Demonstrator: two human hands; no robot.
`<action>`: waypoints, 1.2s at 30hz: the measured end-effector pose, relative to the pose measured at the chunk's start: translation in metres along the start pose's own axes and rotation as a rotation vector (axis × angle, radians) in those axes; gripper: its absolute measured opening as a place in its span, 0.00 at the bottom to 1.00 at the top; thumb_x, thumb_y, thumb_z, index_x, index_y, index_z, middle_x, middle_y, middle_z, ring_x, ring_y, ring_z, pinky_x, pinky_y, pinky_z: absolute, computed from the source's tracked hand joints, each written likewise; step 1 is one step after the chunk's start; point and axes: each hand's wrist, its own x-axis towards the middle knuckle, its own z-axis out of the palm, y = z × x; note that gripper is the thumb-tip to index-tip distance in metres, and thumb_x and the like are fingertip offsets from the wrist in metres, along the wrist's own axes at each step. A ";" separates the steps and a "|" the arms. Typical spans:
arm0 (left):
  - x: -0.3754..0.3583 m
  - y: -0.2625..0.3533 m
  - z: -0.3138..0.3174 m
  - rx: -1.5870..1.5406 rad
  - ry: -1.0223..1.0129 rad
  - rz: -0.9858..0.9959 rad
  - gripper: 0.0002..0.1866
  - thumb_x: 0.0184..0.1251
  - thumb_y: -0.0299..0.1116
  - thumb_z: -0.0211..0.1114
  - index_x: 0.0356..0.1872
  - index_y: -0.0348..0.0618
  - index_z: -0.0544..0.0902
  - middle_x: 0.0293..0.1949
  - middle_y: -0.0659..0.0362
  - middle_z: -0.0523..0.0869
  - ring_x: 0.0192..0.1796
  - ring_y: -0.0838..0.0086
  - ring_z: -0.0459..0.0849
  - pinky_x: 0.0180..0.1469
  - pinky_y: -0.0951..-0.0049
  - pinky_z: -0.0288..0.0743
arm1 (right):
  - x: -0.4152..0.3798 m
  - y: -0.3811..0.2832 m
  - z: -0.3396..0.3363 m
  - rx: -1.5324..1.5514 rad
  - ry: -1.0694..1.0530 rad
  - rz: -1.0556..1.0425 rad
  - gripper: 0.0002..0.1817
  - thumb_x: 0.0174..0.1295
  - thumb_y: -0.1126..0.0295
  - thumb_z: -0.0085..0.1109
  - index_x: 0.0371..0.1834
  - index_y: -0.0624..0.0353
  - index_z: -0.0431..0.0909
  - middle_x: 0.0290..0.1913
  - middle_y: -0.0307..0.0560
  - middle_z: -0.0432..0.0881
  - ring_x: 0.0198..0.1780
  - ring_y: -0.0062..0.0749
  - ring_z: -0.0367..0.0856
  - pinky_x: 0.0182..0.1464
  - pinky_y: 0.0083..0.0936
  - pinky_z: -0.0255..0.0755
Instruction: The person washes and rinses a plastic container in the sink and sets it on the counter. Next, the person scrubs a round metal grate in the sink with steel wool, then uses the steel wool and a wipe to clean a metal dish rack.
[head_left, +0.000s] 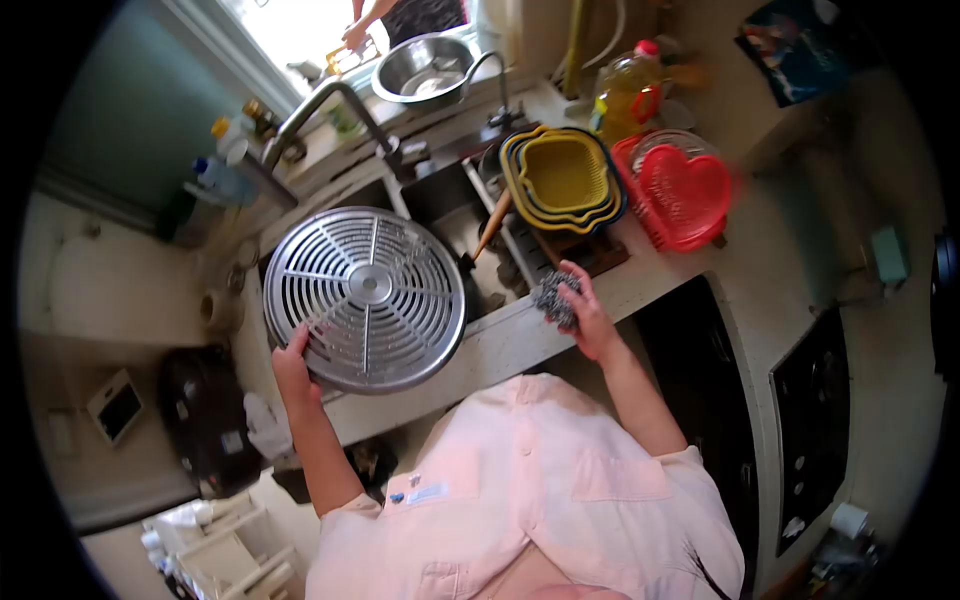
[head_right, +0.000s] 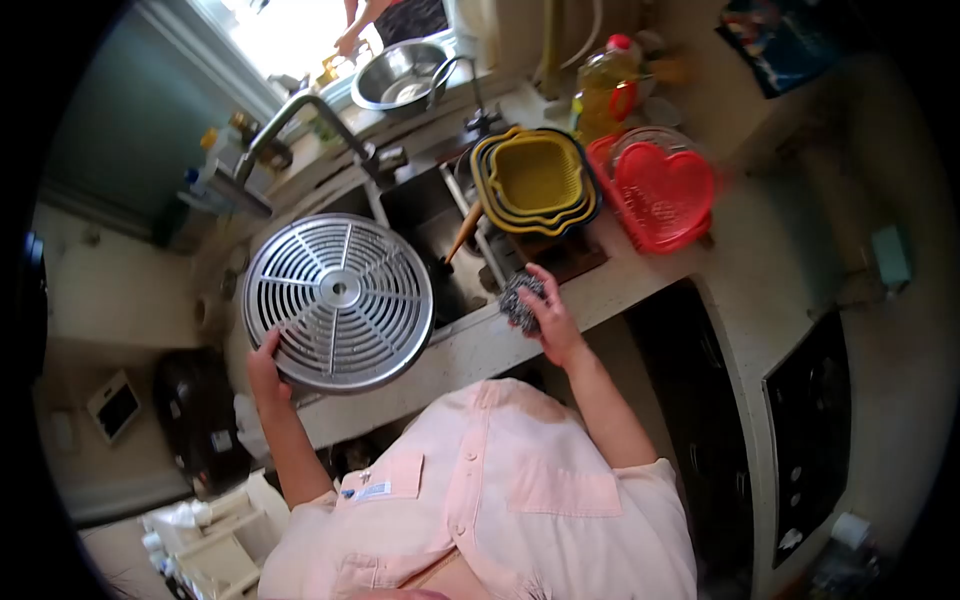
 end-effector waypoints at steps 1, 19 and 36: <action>0.002 0.001 0.011 -0.019 -0.054 -0.001 0.11 0.60 0.26 0.59 0.36 0.25 0.80 0.34 0.51 0.84 0.34 0.69 0.83 0.39 0.72 0.76 | -0.005 0.000 -0.002 -0.022 0.019 -0.015 0.24 0.61 0.59 0.54 0.61 0.37 0.60 0.39 0.34 0.78 0.29 0.19 0.78 0.21 0.14 0.60; 0.082 -0.115 0.036 -0.316 -0.337 -0.334 0.12 0.63 0.29 0.56 0.43 0.29 0.79 0.41 0.52 0.83 0.43 0.69 0.82 0.48 0.72 0.75 | -0.038 0.006 -0.033 0.060 0.264 0.023 0.22 0.63 0.60 0.53 0.60 0.42 0.63 0.41 0.37 0.78 0.28 0.20 0.79 0.18 0.10 0.66; 0.058 -0.210 0.082 -0.175 -0.385 -0.378 0.22 0.60 0.34 0.64 0.53 0.36 0.72 0.50 0.58 0.78 0.50 0.71 0.77 0.53 0.69 0.72 | -0.040 0.007 -0.022 0.283 -0.050 -0.039 0.30 0.59 0.44 0.51 0.60 0.45 0.59 0.44 0.39 0.76 0.35 0.24 0.78 0.25 0.14 0.71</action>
